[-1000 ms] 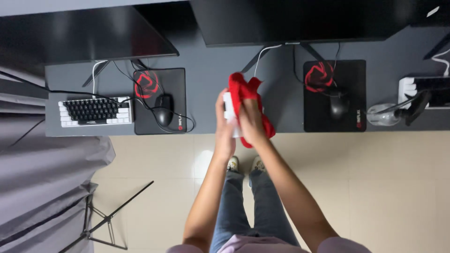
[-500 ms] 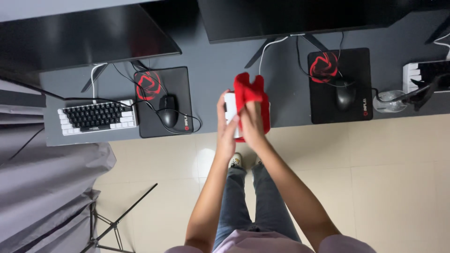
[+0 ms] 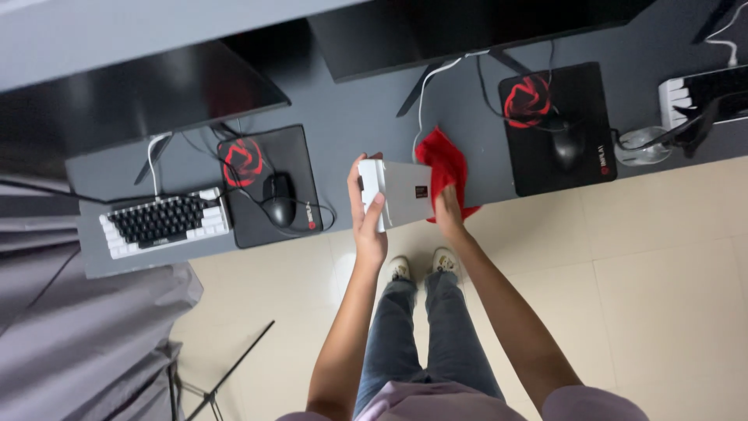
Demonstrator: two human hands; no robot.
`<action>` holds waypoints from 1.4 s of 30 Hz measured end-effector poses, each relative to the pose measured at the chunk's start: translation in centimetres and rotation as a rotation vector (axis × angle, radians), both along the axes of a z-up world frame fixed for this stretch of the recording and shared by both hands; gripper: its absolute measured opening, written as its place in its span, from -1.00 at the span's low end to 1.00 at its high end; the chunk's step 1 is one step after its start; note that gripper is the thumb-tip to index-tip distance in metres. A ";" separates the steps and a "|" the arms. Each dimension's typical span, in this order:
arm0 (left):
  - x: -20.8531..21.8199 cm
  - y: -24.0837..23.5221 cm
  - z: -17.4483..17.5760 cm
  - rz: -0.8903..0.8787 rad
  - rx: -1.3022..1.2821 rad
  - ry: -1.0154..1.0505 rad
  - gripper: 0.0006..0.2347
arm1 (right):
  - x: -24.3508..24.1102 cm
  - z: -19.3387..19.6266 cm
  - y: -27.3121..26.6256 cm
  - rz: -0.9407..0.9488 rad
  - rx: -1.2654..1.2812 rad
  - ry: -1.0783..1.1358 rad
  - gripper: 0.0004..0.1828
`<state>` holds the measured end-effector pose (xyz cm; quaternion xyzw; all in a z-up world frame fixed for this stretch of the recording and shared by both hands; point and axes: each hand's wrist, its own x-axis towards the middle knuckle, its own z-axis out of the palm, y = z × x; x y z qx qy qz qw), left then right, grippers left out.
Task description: The person wipes a keyboard, mouse, and mousepad with a red cloth. They then pick up a pair of headphones, wipe them thoroughly, and place them on a shelf. The person repeats the cleaning process on a second keyboard and mouse setup.
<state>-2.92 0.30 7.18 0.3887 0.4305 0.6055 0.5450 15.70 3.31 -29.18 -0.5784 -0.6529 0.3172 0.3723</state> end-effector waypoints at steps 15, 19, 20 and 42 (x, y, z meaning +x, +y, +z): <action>-2.0 0.5 -0.4 -0.080 0.079 0.184 -0.36 | -4.1 8.1 -5.0 -0.376 -0.352 0.469 -0.46; -1.9 0.5 -1.1 -0.088 0.104 0.211 -0.36 | -5.6 8.8 -9.5 -0.325 -0.270 0.474 -0.54; -1.9 0.7 -1.0 -0.092 0.106 0.210 -0.36 | -5.9 9.9 -9.6 -0.329 -0.267 0.475 -0.54; 5.0 4.6 -2.8 -0.600 0.305 0.717 0.31 | -1.0 20.0 -9.4 -0.359 -0.054 0.902 -0.65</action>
